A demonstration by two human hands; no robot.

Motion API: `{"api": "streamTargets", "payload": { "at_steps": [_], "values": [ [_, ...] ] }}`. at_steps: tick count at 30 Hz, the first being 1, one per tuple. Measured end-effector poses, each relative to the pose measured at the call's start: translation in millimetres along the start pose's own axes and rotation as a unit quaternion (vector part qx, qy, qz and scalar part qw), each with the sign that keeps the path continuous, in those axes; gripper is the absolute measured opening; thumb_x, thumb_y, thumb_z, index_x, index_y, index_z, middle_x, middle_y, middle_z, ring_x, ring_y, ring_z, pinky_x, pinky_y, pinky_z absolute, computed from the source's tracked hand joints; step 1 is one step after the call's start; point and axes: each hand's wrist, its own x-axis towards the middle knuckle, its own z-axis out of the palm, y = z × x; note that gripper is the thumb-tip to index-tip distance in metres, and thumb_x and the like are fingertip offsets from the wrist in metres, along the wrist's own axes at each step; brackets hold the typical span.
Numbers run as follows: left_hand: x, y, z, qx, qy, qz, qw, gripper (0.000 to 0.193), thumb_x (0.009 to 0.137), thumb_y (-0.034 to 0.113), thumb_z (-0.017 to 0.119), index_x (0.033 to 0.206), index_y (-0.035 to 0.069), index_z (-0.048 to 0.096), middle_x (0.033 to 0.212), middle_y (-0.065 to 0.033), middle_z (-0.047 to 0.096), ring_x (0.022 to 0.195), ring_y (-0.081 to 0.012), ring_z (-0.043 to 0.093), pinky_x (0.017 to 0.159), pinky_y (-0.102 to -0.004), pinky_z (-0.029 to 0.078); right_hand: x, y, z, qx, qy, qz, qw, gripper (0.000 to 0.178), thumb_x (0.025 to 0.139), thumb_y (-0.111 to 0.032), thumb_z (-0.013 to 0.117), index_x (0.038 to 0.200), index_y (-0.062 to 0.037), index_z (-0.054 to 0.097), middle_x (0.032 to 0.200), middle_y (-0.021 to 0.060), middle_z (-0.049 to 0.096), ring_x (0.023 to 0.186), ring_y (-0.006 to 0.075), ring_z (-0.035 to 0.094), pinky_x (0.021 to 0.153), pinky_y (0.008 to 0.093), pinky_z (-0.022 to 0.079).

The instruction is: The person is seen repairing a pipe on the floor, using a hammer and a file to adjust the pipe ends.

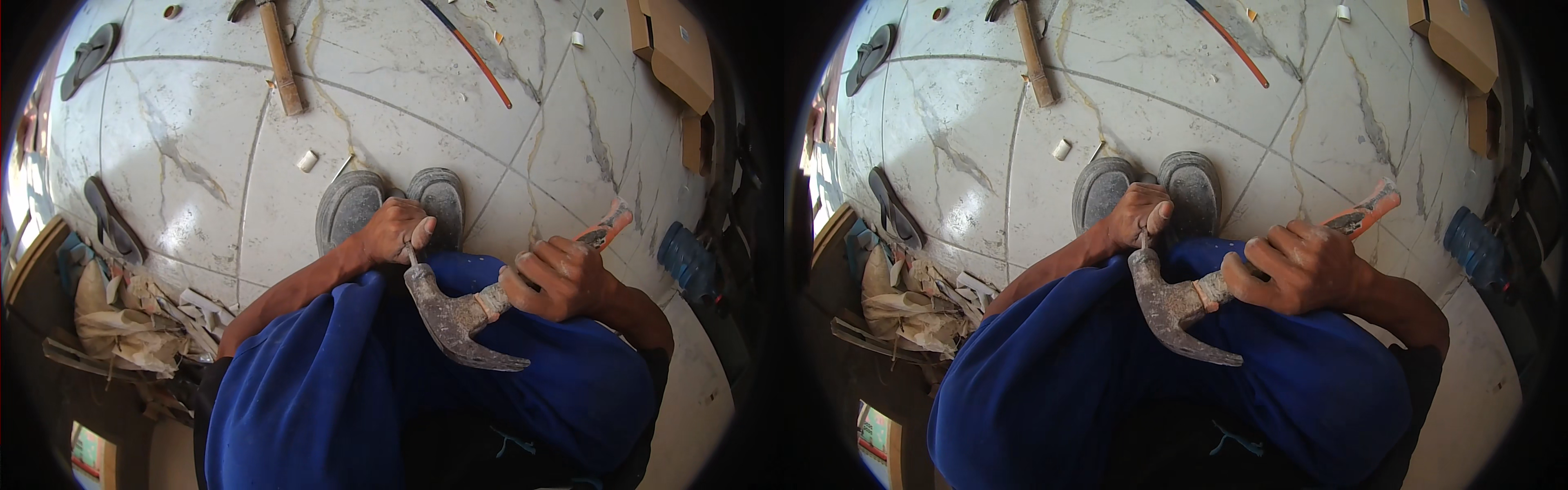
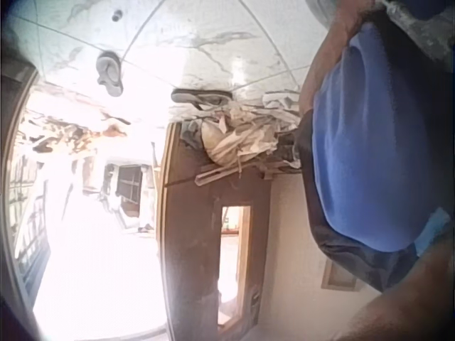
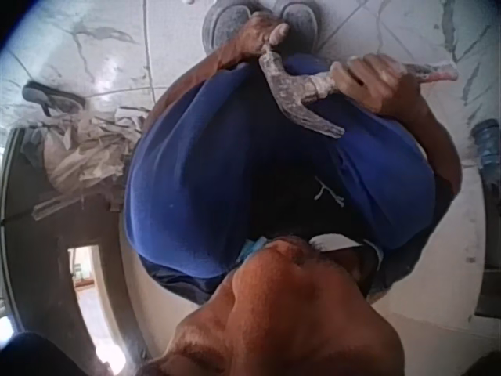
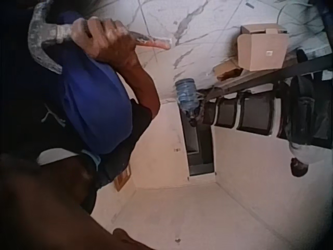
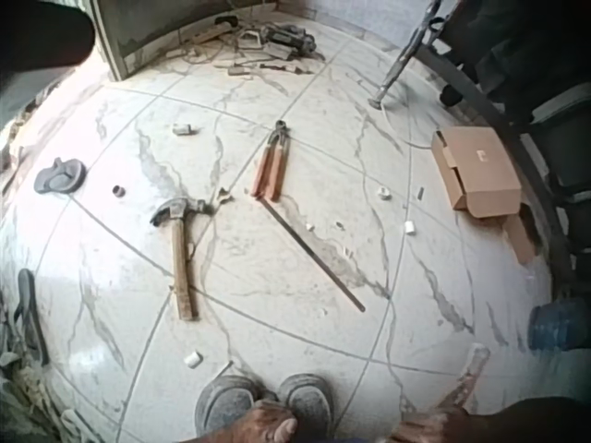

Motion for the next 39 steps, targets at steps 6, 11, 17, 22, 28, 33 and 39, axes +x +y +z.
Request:
{"api": "streamTargets", "payload": {
  "at_steps": [6,11,17,22,28,33,39],
  "values": [
    [-2.3,-2.5,2.9,-0.001,-0.002,0.000,1.000,0.031,0.088,0.004,0.048,0.059,0.005,0.038,0.050,-0.0095,0.039,0.045,-0.0295,0.042,0.046,-0.0408,0.036,1.8,-7.0,3.5,0.002,-0.048,0.019,0.999,0.018,0.078,-0.011,0.064,0.091,-0.0103,0.052,0.062,0.0008,0.047,0.047,0.0084,0.049,0.038,0.0220,0.040],
    [-2.8,-2.2,2.4,0.017,-0.001,-0.012,1.000,0.034,0.088,0.004,0.049,0.056,0.005,0.039,0.050,-0.0098,0.040,0.044,-0.0294,0.042,0.046,-0.0408,0.037,-3.9,-8.3,8.6,0.047,0.049,-0.004,0.998,0.017,0.078,-0.011,0.063,0.091,-0.0093,0.052,0.061,0.0007,0.045,0.047,0.0093,0.049,0.039,0.0226,0.041],
    [-3.1,1.8,1.9,0.029,-0.012,-0.005,0.999,0.032,0.087,0.003,0.050,0.057,0.004,0.041,0.051,-0.0095,0.043,0.045,-0.0286,0.045,0.046,-0.0401,0.038,-3.2,-3.6,7.5,0.042,-0.025,0.047,0.998,0.022,0.077,-0.012,0.063,0.095,-0.0069,0.052,0.065,0.0025,0.048,0.050,0.0116,0.054,0.042,0.0244,0.044],
    [-1.2,-0.8,0.5,0.028,-0.012,-0.016,0.999,0.032,0.087,0.003,0.051,0.057,0.004,0.041,0.050,-0.0092,0.042,0.045,-0.0287,0.044,0.047,-0.0401,0.038,-10.3,-5.8,15.3,0.073,0.064,0.028,0.995,0.022,0.078,-0.012,0.063,0.097,-0.0066,0.053,0.065,0.0024,0.048,0.050,0.0116,0.054,0.042,0.0256,0.046],
    [-2.3,0.1,0.9,0.036,-0.016,-0.022,0.999,0.032,0.087,0.004,0.051,0.057,0.004,0.041,0.050,-0.0097,0.041,0.045,-0.0288,0.044,0.047,-0.0400,0.038,-13.5,-5.3,16.9,0.058,0.049,0.032,0.997,0.022,0.078,-0.014,0.064,0.096,-0.0068,0.054,0.066,0.0023,0.050,0.052,0.0116,0.056,0.043,0.0239,0.045],
    [-2.1,-1.2,2.2,0.034,-0.004,-0.028,0.999,0.033,0.087,0.004,0.050,0.056,0.004,0.039,0.049,-0.0103,0.040,0.044,-0.0293,0.043,0.047,-0.0402,0.038,-14.1,-4.8,22.3,0.063,0.014,0.080,0.995,0.024,0.078,-0.015,0.065,0.097,-0.0058,0.053,0.068,0.0041,0.052,0.054,0.0141,0.057,0.045,0.0258,0.046],
    [2.7,14.6,-11.7,0.025,-0.050,-0.092,0.994,0.032,0.084,0.020,0.066,0.065,0.006,0.044,0.069,-0.0092,0.053,0.064,-0.0270,0.055,0.063,-0.0395,0.047,-43.9,-0.3,47.1,0.137,0.161,0.206,0.956,0.026,0.085,-0.021,0.065,0.097,-0.0023,0.052,0.067,0.0064,0.053,0.052,0.0173,0.057,0.048,0.0266,0.046]
  ]
}}
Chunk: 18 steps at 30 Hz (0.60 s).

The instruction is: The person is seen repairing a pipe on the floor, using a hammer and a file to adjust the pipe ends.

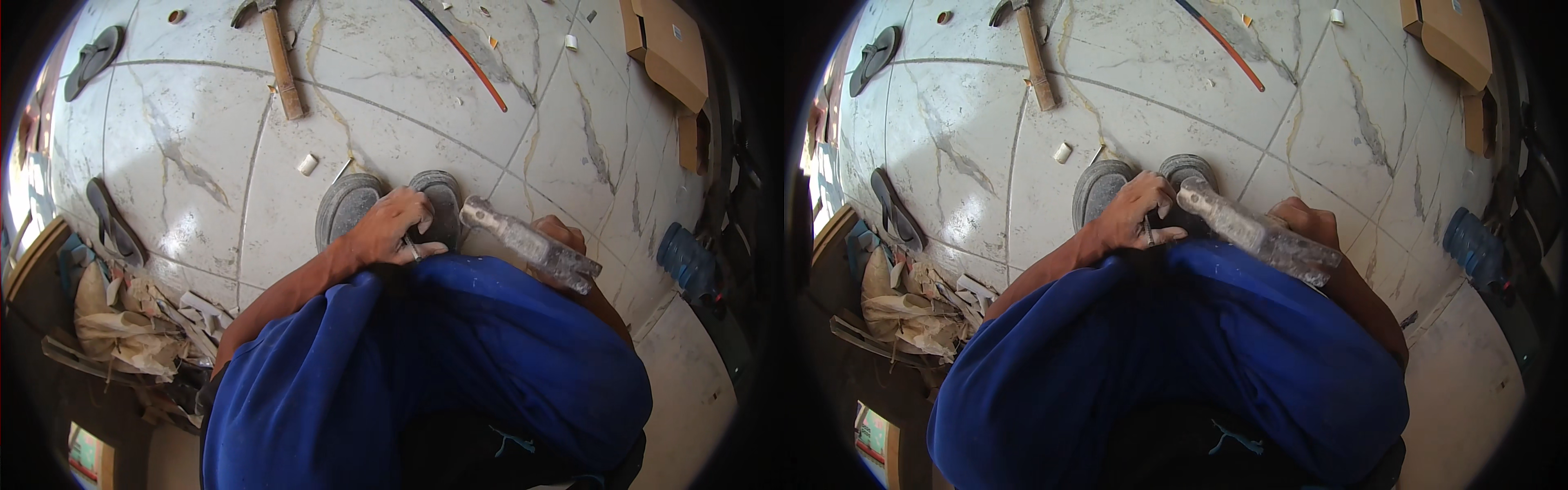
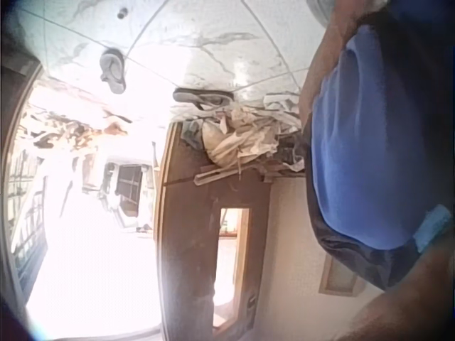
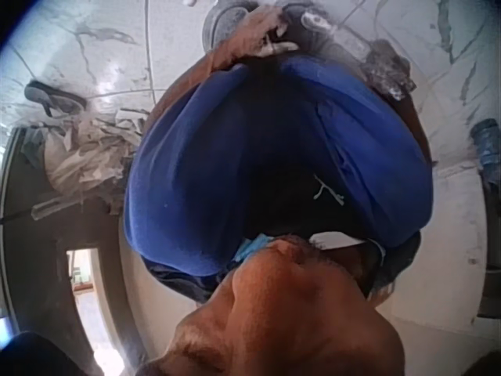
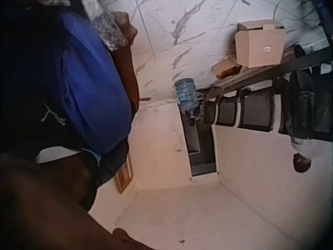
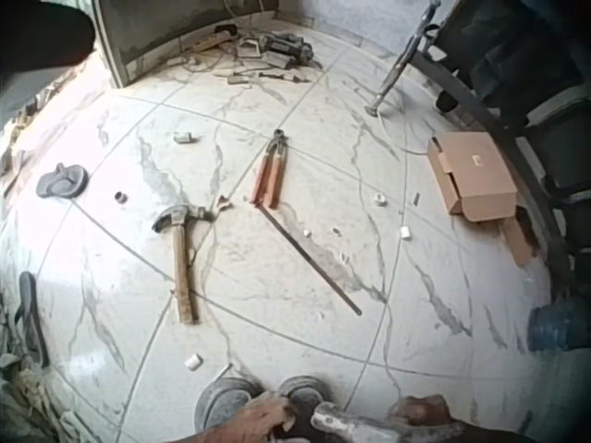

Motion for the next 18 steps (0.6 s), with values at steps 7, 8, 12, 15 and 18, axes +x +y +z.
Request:
{"api": "streamTargets", "payload": {
  "at_steps": [7,8,12,15,18],
  "values": [
    [-16.8,-11.2,-15.9,0.301,-0.006,-0.019,0.953,0.045,0.068,0.042,0.078,0.092,0.009,0.059,0.102,-0.0047,0.063,0.107,-0.0234,0.056,0.107,-0.0491,0.031,-33.2,52.6,60.2,0.269,0.215,0.448,0.825,0.021,0.094,-0.023,0.056,0.088,-0.0040,0.050,0.060,-0.0020,0.044,0.046,0.0055,0.040,0.044,0.0225,0.036],
    [-15.9,-13.5,-15.3,0.285,0.003,-0.033,0.958,0.045,0.068,0.041,0.078,0.092,0.009,0.060,0.100,-0.0041,0.063,0.103,-0.0226,0.058,0.106,-0.0489,0.033,-38.6,61.7,66.5,0.273,0.232,0.469,0.807,0.022,0.094,-0.023,0.057,0.086,-0.0047,0.050,0.059,-0.0023,0.043,0.046,0.0058,0.040,0.044,0.0225,0.036],
    [-10.8,-11.4,-18.7,0.228,0.037,-0.038,0.972,0.044,0.067,0.041,0.078,0.092,0.009,0.061,0.092,-0.0034,0.065,0.092,-0.0225,0.062,0.101,-0.0484,0.039,-49.2,83.0,87.6,0.262,0.263,0.502,0.781,0.026,0.094,-0.027,0.057,0.083,-0.0054,0.050,0.057,-0.0023,0.043,0.045,0.0060,0.040,0.043,0.0229,0.035],
    [-4.8,-6.9,-24.8,0.184,0.032,-0.011,0.982,0.047,0.067,0.042,0.079,0.088,0.005,0.060,0.087,-0.0067,0.062,0.085,-0.0252,0.060,0.098,-0.0465,0.043,-62.7,98.0,98.0,0.270,0.265,0.517,0.768,0.027,0.094,-0.029,0.057,0.082,-0.0057,0.050,0.055,-0.0024,0.042,0.044,0.0065,0.041,0.042,0.0234,0.035],
    [-10.2,-9.8,-24.7,0.138,0.052,0.000,0.989,0.048,0.064,0.043,0.079,0.089,0.008,0.060,0.085,-0.0048,0.064,0.085,-0.0252,0.064,0.094,-0.0490,0.044,-66.3,103.4,100.3,0.256,0.246,0.531,0.770,0.028,0.094,-0.030,0.057,0.081,-0.0058,0.050,0.053,-0.0023,0.042,0.044,0.0065,0.041,0.042,0.0234,0.035]
  ]
}}
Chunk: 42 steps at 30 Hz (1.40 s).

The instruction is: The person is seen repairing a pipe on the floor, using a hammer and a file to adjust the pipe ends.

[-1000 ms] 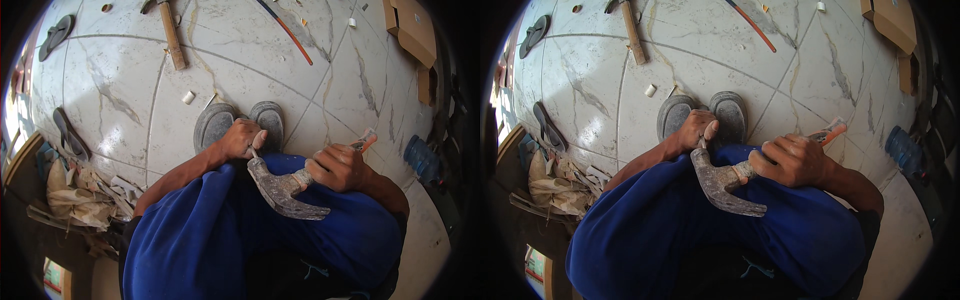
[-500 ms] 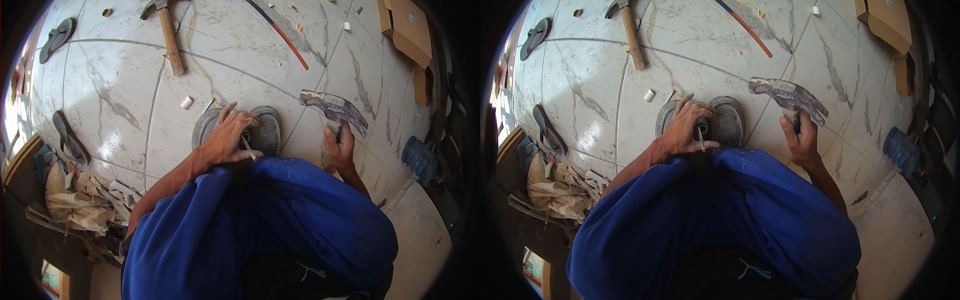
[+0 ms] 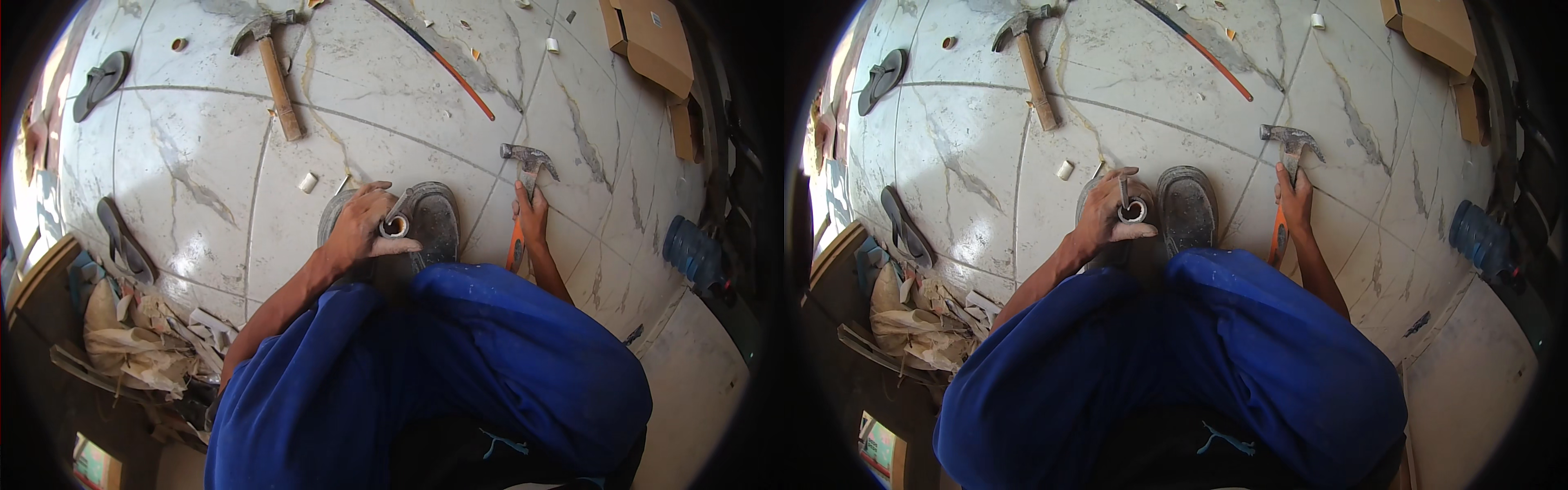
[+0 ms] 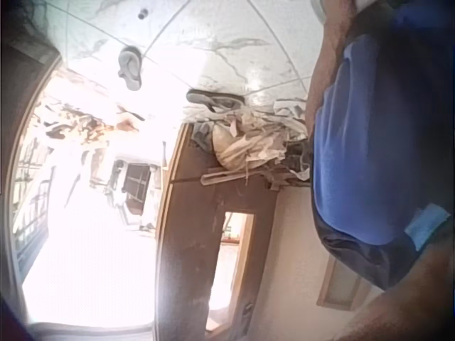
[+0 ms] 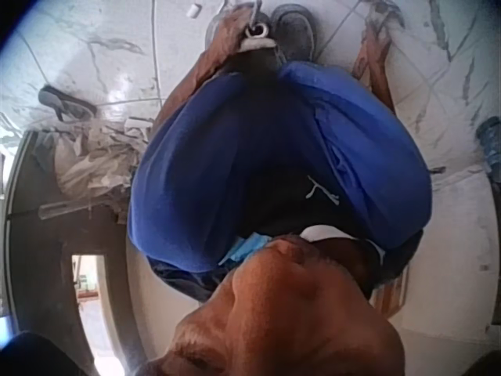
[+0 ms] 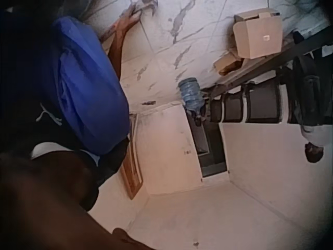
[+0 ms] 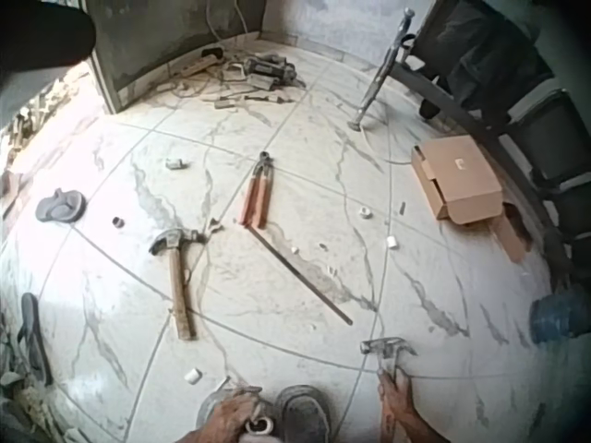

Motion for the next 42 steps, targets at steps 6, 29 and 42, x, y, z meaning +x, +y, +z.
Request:
{"api": "streamTargets", "payload": {
  "at_steps": [6,29,42],
  "values": [
    [-0.6,15.2,-3.4,-0.187,0.007,-0.021,0.982,0.058,0.060,0.049,0.079,0.090,0.003,0.061,0.086,-0.0105,0.062,0.081,-0.0295,0.061,0.070,-0.0362,0.048,3.4,-10.4,-4.1,-0.192,0.022,-0.012,0.981,0.034,0.094,-0.036,0.055,0.083,-0.0037,0.055,0.054,0.0057,0.052,0.046,0.0153,0.051,0.046,0.0308,0.042],
    [0.3,48.0,-5.6,-0.118,-0.136,-0.137,0.974,0.032,0.068,0.016,0.077,0.087,0.003,0.055,0.074,-0.0148,0.061,0.065,-0.0310,0.063,0.058,-0.0370,0.048,-82.4,-200.6,63.6,-0.367,-0.328,-0.608,0.623,0.019,0.081,-0.019,0.060,0.080,-0.0002,0.061,0.079,0.0111,0.062,0.074,0.0218,0.062,0.065,0.0362,0.049],
    [-33.4,21.2,24.0,-0.043,-0.118,-0.204,0.971,0.020,0.066,0.012,0.071,0.081,0.006,0.057,0.067,-0.0140,0.062,0.061,-0.0320,0.063,0.055,-0.0368,0.050,-102.1,-147.3,75.2,-0.431,-0.369,-0.560,0.604,0.010,0.073,-0.010,0.055,0.071,-0.0005,0.053,0.052,0.0067,0.049,0.045,0.0190,0.058,0.038,0.0344,0.045]
  ]
}}
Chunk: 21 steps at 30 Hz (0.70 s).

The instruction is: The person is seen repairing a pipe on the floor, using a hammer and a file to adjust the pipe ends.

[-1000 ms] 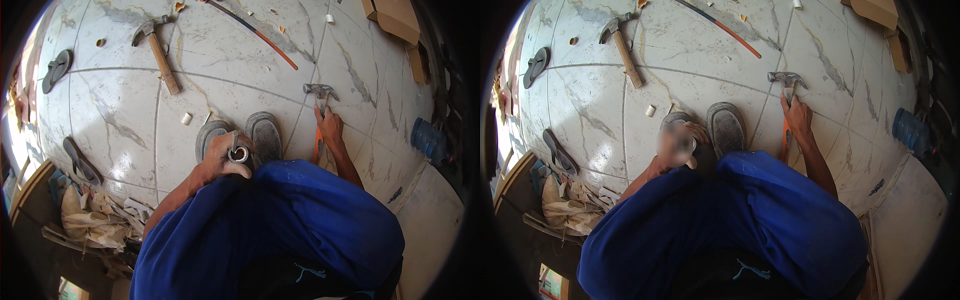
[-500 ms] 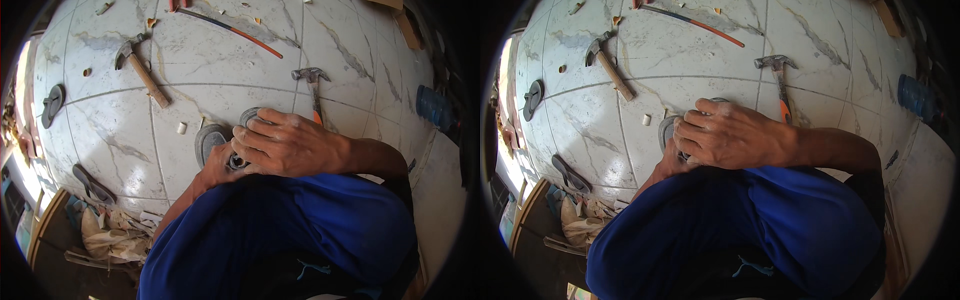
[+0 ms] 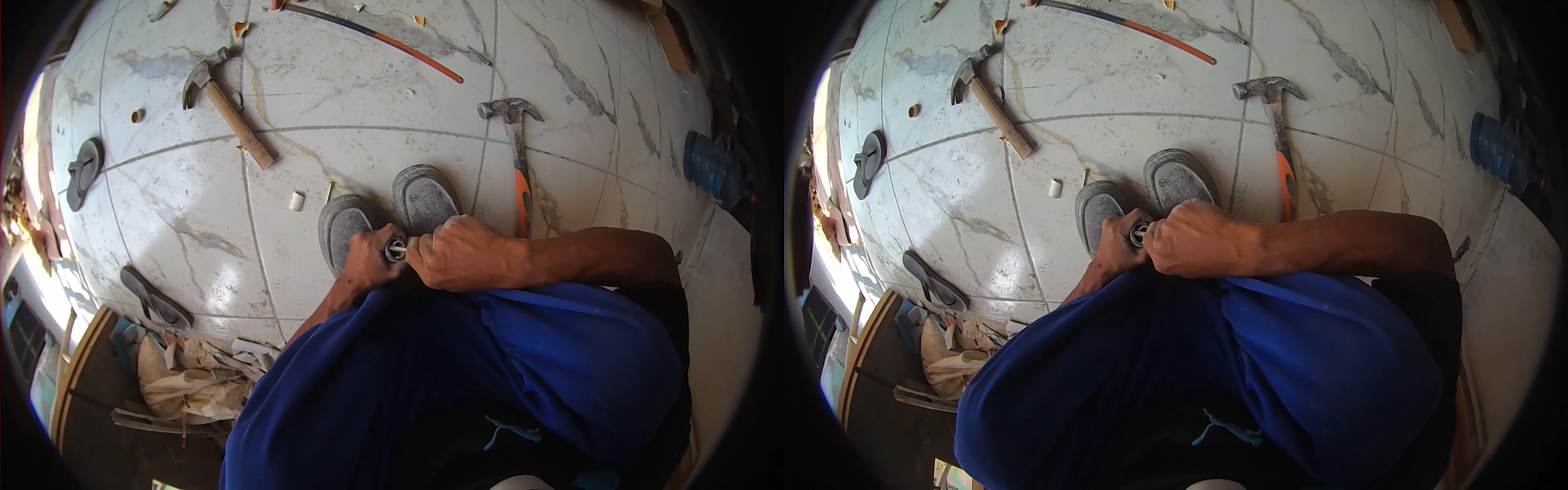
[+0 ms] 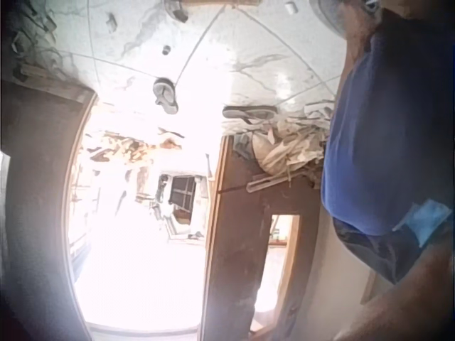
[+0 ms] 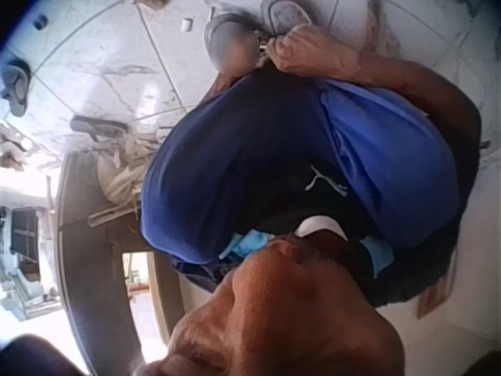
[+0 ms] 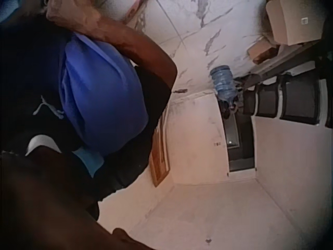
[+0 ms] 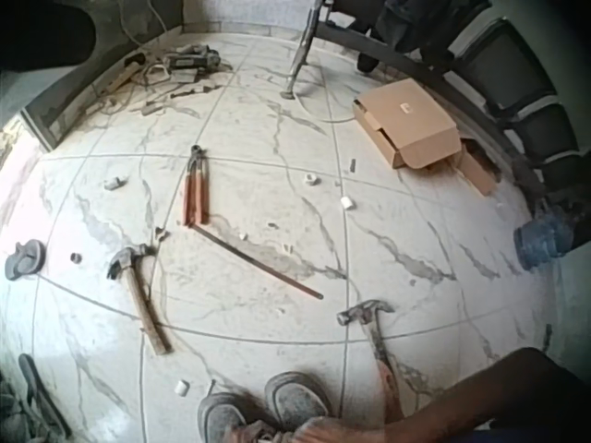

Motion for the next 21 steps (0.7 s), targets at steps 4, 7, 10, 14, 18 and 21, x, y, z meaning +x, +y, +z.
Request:
{"api": "streamTargets", "payload": {
  "at_steps": [4,7,10,14,18,21],
  "values": [
    [5.4,3.6,2.4,-0.009,0.014,-0.049,0.999,0.020,0.066,0.010,0.070,0.081,0.007,0.058,0.067,-0.0134,0.062,0.061,-0.0315,0.064,0.056,-0.0372,0.050,1.1,-4.4,2.3,-0.062,0.024,0.005,0.998,0.010,0.074,-0.010,0.054,0.070,-0.0003,0.053,0.051,0.0071,0.050,0.044,0.0194,0.058,0.039,0.0336,0.046],
    [4.2,1.0,5.8,0.023,0.046,-0.013,0.999,0.020,0.066,0.010,0.070,0.082,0.008,0.057,0.067,-0.0125,0.063,0.061,-0.0312,0.064,0.056,-0.0379,0.051,5.0,2.6,-11.4,0.023,-0.010,0.011,1.000,0.010,0.075,-0.009,0.054,0.071,0.0000,0.053,0.052,0.0084,0.053,0.046,0.0206,0.060,0.040,0.0347,0.046],
    [6.1,13.7,4.9,0.042,0.060,-0.009,0.997,0.020,0.067,0.011,0.071,0.081,0.008,0.057,0.068,-0.0119,0.063,0.062,-0.0308,0.064,0.056,-0.0379,0.051,1.8,2.4,-34.8,0.036,-0.060,0.027,0.997,0.009,0.075,-0.008,0.053,0.072,-0.0001,0.053,0.052,0.0104,0.055,0.047,0.0238,0.060,0.041,0.0370,0.047],
    [21.1,21.3,0.0,0.054,0.038,0.013,0.998,0.019,0.069,0.015,0.070,0.079,0.008,0.057,0.068,-0.0110,0.063,0.061,-0.0301,0.064,0.057,-0.0383,0.051,-5.9,32.2,-65.0,0.099,-0.063,0.039,0.992,0.019,0.083,-0.014,0.055,0.073,0.0007,0.055,0.054,0.0100,0.056,0.050,0.0259,0.061,0.046,0.0370,0.047],
    [-12.7,14.0,-10.7,-0.125,-0.043,0.042,0.990,0.021,0.071,0.013,0.074,0.075,0.007,0.055,0.064,-0.0097,0.062,0.055,-0.0249,0.062,0.052,-0.0342,0.048,-24.9,92.4,-156.9,0.276,0.020,0.117,0.954,0.020,0.091,-0.018,0.058,0.086,0.0010,0.064,0.066,0.0137,0.061,0.055,0.0262,0.059,0.054,0.0350,0.045],
    [3.0,15.5,-19.3,-0.195,0.045,-0.005,0.980,0.018,0.074,0.011,0.073,0.078,0.006,0.056,0.067,-0.0078,0.061,0.058,-0.0198,0.060,0.055,-0.0314,0.046,-29.6,94.9,-148.3,0.180,0.076,0.251,0.948,0.022,0.091,-0.018,0.057,0.088,0.0035,0.062,0.072,0.0155,0.061,0.063,0.0233,0.057,0.060,0.0325,0.044]
  ]
}}
